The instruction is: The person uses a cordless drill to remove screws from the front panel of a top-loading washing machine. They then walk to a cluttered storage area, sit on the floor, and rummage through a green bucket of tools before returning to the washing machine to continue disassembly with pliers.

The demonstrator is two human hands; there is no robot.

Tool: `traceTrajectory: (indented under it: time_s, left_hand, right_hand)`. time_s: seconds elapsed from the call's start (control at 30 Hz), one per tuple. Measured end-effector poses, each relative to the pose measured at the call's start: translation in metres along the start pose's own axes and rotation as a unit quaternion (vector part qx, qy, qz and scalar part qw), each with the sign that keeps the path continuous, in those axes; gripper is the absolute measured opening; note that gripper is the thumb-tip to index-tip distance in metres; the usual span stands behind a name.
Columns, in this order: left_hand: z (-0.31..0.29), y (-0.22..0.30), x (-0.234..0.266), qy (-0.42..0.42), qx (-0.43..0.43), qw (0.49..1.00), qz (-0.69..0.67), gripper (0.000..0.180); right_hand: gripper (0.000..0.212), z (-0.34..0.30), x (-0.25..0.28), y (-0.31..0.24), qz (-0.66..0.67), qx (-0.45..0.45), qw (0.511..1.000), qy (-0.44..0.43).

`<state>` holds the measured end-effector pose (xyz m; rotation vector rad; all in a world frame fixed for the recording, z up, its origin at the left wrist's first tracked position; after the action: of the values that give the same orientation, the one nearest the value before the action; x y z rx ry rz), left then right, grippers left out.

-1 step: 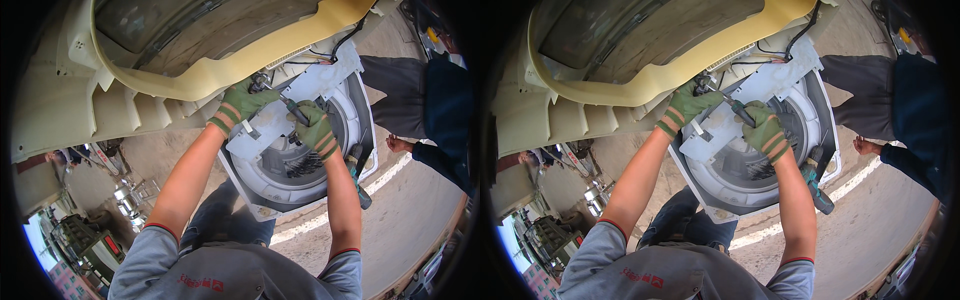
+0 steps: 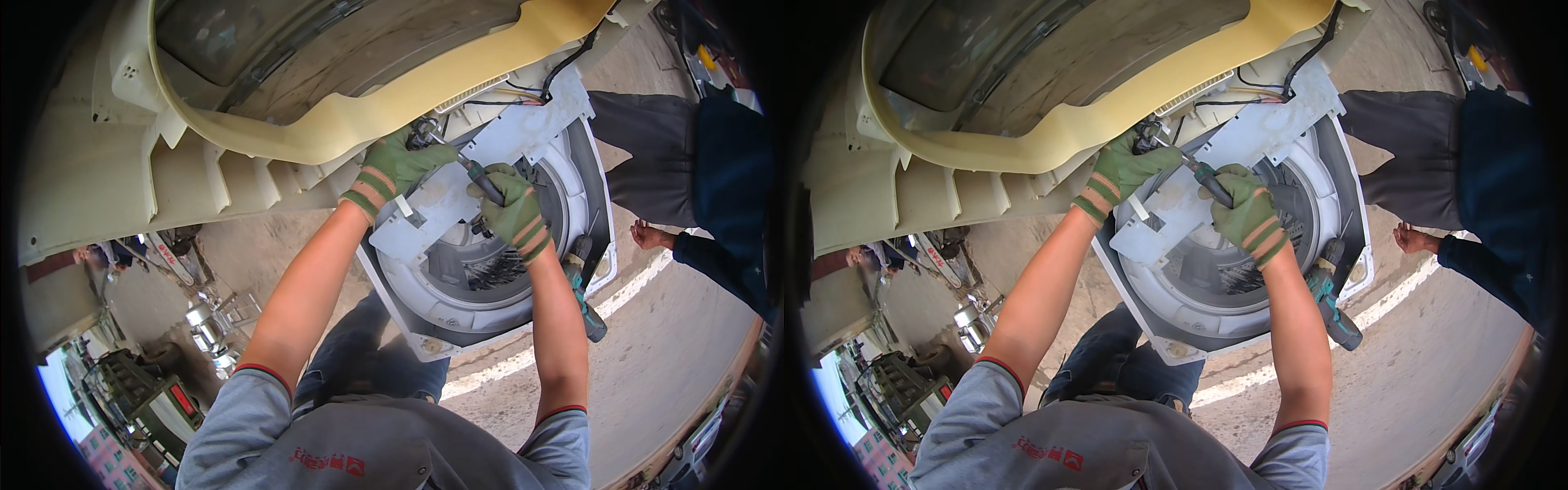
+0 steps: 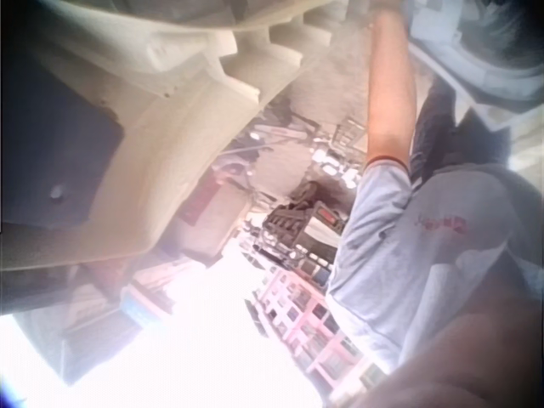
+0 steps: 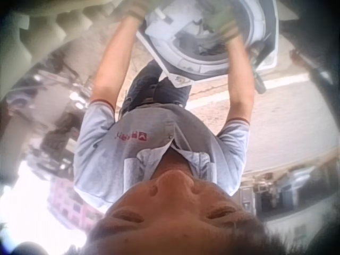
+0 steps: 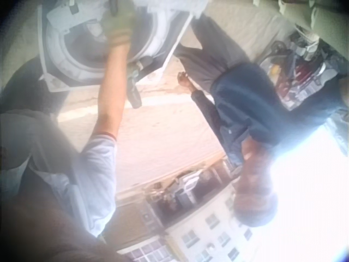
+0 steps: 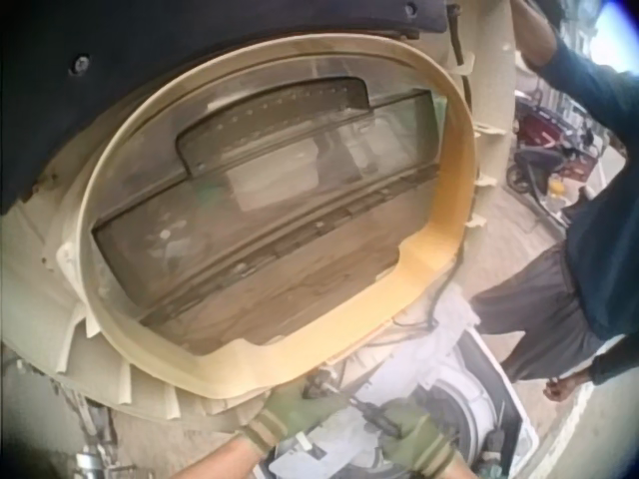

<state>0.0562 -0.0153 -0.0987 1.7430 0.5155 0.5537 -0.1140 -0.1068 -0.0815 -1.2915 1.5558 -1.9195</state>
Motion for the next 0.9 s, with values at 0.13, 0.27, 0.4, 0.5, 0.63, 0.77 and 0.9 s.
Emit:
traceTrajectory:
  time_s: [0.13,0.27,0.4,0.5,0.63,0.77,0.9]
  left_hand:
    - [0.003,0.011,0.009,0.066,-0.091,0.992,0.059,0.036]
    - [0.006,0.000,0.006,0.072,-0.056,0.995,0.038,0.043]
    - [0.006,0.004,0.001,-0.003,-0.040,0.998,0.039,0.047]
    - [0.000,-0.010,0.000,-0.044,-0.010,0.998,0.041,0.044]
    - [-0.007,-0.018,0.002,-0.066,0.026,0.997,0.020,0.042]
    - [-0.008,-0.022,0.002,-0.100,0.084,0.990,-0.050,0.043]
    - [-0.009,-0.017,-0.001,-0.143,0.022,0.989,-0.017,0.047]
  right_hand:
    - [0.026,-0.001,-0.002,-0.003,-0.010,0.010,0.999,0.036]
    - [0.027,-0.008,-0.012,0.010,0.005,0.028,0.996,0.089]
    - [0.029,-0.011,-0.011,0.013,-0.015,0.010,0.995,0.093]
    - [0.034,-0.018,0.003,0.007,-0.091,0.028,0.988,0.119]
    - [0.042,-0.033,0.017,-0.026,-0.262,0.073,0.950,0.150]
    - [0.044,-0.038,0.024,-0.039,-0.224,0.133,0.960,0.099]
    - [0.045,-0.029,0.014,-0.030,-0.291,0.111,0.948,0.061]
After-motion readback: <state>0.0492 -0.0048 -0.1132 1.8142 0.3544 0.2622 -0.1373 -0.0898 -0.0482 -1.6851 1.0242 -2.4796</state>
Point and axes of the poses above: each hand's wrist, its own z-axis towards the middle knuckle, its own x-axis out of the back of the hand, y = z × x, the point moved 10 cm from there along z, towards the middle knuckle, and after that the axes turned 4 degrees about y, right-handed, at the moved point
